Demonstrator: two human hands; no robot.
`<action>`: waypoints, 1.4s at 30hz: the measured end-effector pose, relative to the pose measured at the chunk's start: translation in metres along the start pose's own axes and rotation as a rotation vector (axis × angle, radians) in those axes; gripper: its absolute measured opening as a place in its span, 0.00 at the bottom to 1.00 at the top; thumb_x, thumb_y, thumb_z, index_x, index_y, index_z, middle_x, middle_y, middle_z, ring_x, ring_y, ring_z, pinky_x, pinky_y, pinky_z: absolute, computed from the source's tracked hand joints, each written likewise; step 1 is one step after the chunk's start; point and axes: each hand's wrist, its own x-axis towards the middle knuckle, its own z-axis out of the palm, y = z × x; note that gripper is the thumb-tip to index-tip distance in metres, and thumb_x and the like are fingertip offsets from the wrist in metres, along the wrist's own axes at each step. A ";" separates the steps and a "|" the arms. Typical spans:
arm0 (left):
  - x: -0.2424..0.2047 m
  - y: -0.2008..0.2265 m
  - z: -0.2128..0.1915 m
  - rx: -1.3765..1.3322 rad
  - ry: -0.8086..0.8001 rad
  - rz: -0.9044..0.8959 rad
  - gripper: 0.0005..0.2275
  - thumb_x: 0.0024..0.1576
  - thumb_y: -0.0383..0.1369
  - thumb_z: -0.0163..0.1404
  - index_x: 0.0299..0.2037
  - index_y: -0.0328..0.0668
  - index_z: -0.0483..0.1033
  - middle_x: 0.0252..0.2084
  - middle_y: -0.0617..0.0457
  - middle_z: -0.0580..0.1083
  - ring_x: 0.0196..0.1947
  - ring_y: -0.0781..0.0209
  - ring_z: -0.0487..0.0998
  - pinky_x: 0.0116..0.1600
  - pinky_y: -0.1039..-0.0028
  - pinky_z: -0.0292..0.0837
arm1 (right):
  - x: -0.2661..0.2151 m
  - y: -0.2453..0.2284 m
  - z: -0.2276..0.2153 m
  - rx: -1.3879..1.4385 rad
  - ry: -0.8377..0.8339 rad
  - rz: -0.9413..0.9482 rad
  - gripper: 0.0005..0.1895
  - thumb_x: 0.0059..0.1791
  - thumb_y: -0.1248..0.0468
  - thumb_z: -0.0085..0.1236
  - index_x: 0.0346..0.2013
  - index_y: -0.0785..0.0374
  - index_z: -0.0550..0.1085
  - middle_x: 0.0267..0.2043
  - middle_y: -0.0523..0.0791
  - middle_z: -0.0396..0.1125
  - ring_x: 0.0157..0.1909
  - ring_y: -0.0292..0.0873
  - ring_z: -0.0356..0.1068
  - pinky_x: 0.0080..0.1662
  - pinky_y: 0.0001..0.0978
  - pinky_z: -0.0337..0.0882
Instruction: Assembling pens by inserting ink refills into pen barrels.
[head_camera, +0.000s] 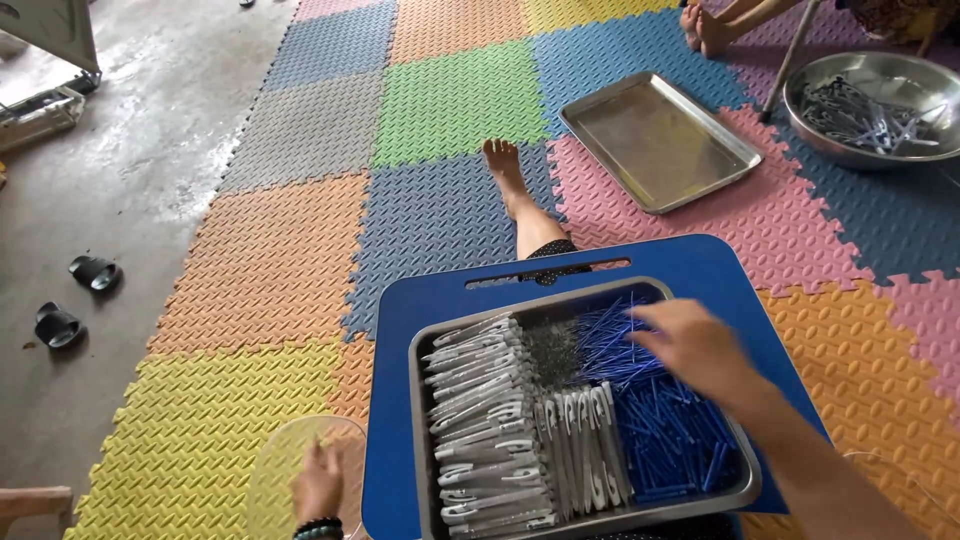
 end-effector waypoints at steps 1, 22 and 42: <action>-0.005 0.009 -0.019 -0.132 0.046 -0.008 0.30 0.73 0.42 0.48 0.86 0.60 0.55 0.73 0.52 0.77 0.43 0.56 0.88 0.39 0.67 0.88 | 0.013 -0.019 0.000 0.142 0.010 -0.166 0.19 0.54 0.51 0.62 0.60 0.45 0.82 0.52 0.42 0.79 0.50 0.42 0.79 0.51 0.39 0.79; -0.166 0.227 -0.001 -0.206 0.316 0.987 0.23 0.62 0.37 0.60 0.68 0.46 0.79 0.74 0.42 0.72 0.77 0.39 0.68 0.65 0.52 0.76 | 0.024 -0.093 0.020 0.475 0.057 -0.453 0.06 0.46 0.61 0.71 0.37 0.55 0.83 0.51 0.35 0.81 0.53 0.40 0.76 0.53 0.35 0.77; -0.145 0.223 0.012 -0.439 0.484 1.220 0.09 0.66 0.37 0.61 0.54 0.53 0.89 0.54 0.57 0.81 0.53 0.54 0.83 0.53 0.63 0.82 | 0.012 -0.070 0.051 0.747 0.194 -0.235 0.11 0.48 0.68 0.74 0.45 0.55 0.88 0.37 0.41 0.82 0.34 0.39 0.74 0.39 0.30 0.75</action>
